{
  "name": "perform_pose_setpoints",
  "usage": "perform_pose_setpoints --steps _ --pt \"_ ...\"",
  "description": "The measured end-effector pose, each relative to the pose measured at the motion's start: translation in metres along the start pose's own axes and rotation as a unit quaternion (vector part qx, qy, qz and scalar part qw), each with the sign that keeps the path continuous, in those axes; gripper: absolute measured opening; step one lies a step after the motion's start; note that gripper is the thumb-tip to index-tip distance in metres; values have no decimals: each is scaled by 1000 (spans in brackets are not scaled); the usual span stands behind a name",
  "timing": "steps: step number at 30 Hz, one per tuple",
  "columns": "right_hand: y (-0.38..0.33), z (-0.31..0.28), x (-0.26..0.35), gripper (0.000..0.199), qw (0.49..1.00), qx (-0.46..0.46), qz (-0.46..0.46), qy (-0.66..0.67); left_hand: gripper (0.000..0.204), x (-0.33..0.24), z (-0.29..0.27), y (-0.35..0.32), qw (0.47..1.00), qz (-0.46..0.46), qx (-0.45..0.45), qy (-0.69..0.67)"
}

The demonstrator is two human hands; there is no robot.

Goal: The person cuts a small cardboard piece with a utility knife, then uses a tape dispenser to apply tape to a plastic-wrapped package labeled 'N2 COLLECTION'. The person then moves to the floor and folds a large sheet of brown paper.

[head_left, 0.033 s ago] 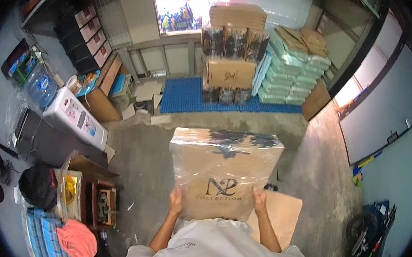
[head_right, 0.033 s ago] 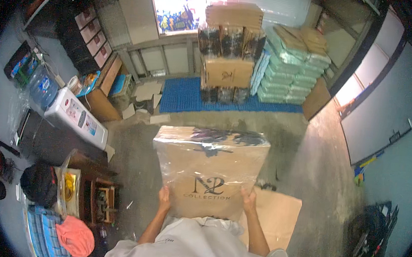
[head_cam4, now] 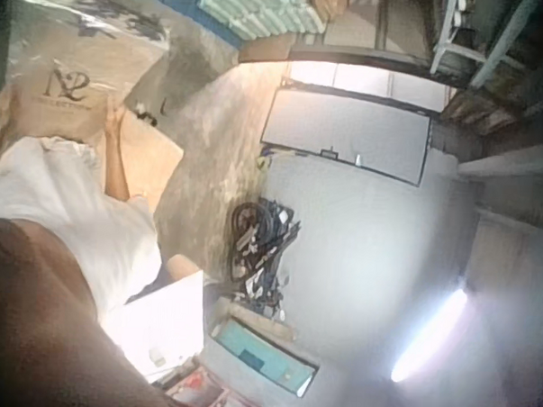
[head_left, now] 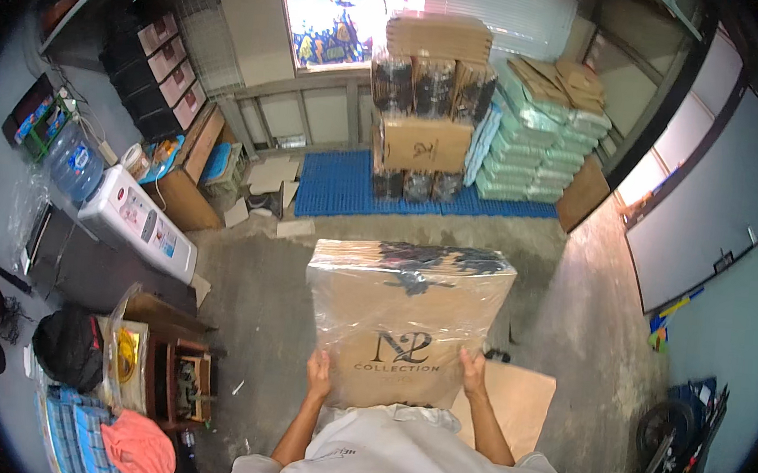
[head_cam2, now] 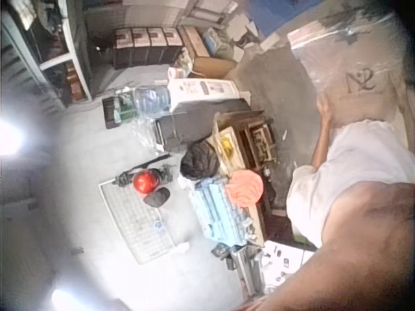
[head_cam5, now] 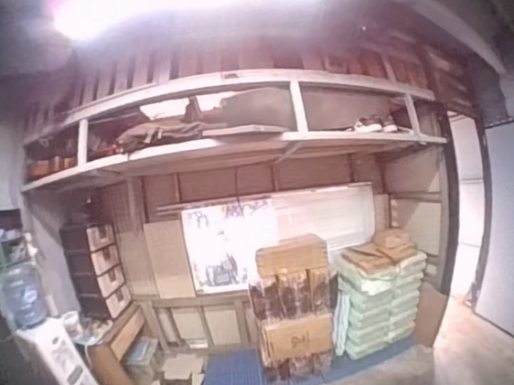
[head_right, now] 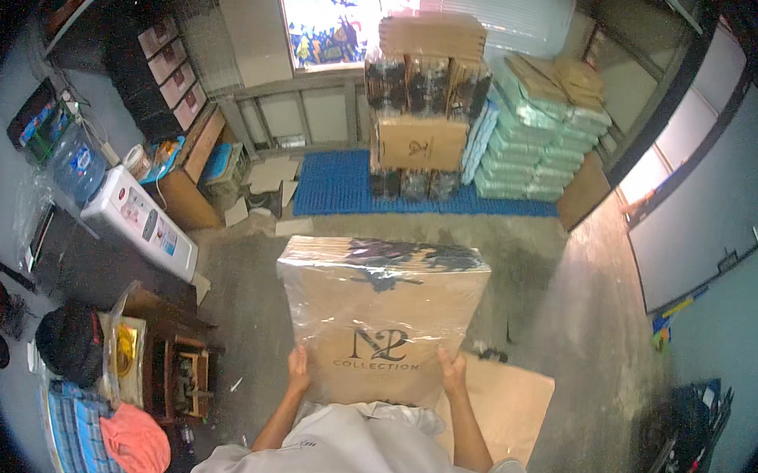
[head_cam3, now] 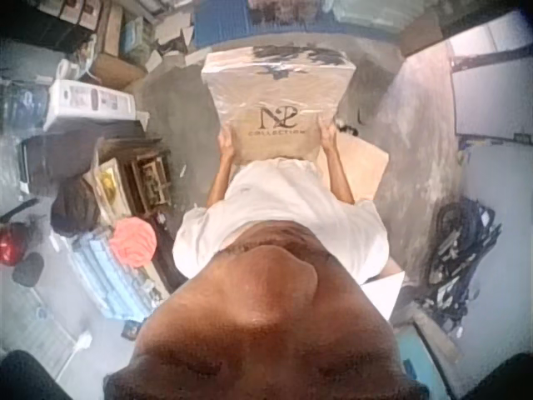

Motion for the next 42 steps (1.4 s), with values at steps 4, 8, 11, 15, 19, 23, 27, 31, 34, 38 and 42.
perform_pose_setpoints --steps 4,8,11,15,19,23,27,31,34,38,42 --pt "145 49 38 57 998 1 47 -32 60 -68 25 103 999 3 -49 14" --pt "264 77 81 60 984 162 71 1 63 -112 56 200 999 -24 -35 23" --pt "337 87 83 63 978 160 91 97 65 -125 83 261 999 -3 -39 7" --pt "429 83 82 65 979 105 109 135 68 -133 136 352 998 -65 -16 0" --pt "508 88 82 67 976 80 77 188 70 -148 177 467 998 -46 47 22" --pt "587 91 120 61 945 33 1 327 82 -249 235 591 979 73 188 10" --pt "667 110 167 54 887 42 -56 456 100 -412 250 684 912 228 311 -140" --pt "745 134 245 59 862 -24 -96 497 85 -507 169 741 911 394 57 -107" --pt "819 171 309 53 844 -4 -99 527 59 -466 132 781 916 361 -16 -174" --pt "937 237 402 48 822 32 -123 555 51 -322 142 809 986 122 -7 -112" --pt "1070 283 458 46 818 13 -121 563 49 -143 156 785 993 -90 -10 -74"
Point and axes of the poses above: each hand's wrist, its own y-axis towards the middle knuckle, its own z-axis out of the palm, x = y × z, the point moved 10 cm from there along y, towards the middle knuckle, and after that the axes turned 1 degree about -z, right-handed, at the moved point
